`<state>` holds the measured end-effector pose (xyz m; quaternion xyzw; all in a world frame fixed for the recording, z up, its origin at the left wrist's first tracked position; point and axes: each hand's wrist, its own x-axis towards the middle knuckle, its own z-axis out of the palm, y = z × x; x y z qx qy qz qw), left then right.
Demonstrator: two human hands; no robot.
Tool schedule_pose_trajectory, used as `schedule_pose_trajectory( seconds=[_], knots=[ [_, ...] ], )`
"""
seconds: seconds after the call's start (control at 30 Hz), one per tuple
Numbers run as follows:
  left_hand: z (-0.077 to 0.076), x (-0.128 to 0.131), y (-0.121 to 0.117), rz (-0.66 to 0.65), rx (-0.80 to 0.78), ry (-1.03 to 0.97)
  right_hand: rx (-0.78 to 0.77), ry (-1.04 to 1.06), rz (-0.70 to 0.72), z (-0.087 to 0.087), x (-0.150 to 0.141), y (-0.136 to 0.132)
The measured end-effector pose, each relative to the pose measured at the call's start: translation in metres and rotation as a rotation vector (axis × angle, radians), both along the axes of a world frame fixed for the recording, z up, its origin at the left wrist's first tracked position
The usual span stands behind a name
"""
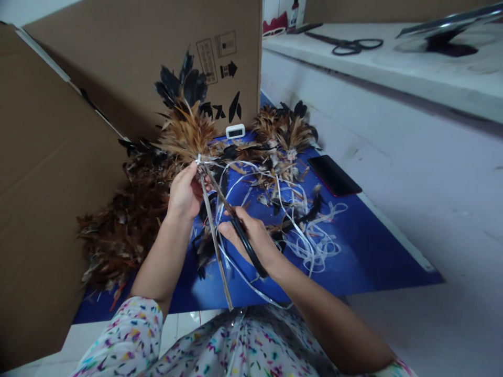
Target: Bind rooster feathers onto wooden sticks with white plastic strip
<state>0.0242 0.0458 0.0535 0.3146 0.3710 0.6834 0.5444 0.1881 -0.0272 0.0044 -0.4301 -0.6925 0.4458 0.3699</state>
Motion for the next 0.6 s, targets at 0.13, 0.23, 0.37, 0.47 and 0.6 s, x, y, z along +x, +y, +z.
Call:
schedule_pose_trajectory(
  seconds=[0.13,0.23,0.37,0.47,0.6],
  knots=[
    [0.0014,0.0015,-0.0020,-0.013,-0.033,-0.018,0.040,-0.087,-0.026,-0.0014,0.0002,0.0015],
    [0.0018,0.0025,-0.0027,-0.010,-0.057,-0.026,0.066,-0.135,-0.048,0.0005,0.0005,0.0019],
    [0.0013,0.0033,-0.0025,-0.014,-0.076,-0.028,0.099,-0.162,-0.060,-0.0007,0.0021,0.0032],
    [0.0008,0.0036,-0.0023,-0.016,-0.081,-0.020,0.106,-0.179,-0.071,-0.0021,0.0035,0.0031],
    [0.0010,0.0039,-0.0024,-0.018,-0.074,-0.013,0.075,-0.165,-0.058,-0.0001,0.0041,0.0007]
  ],
)
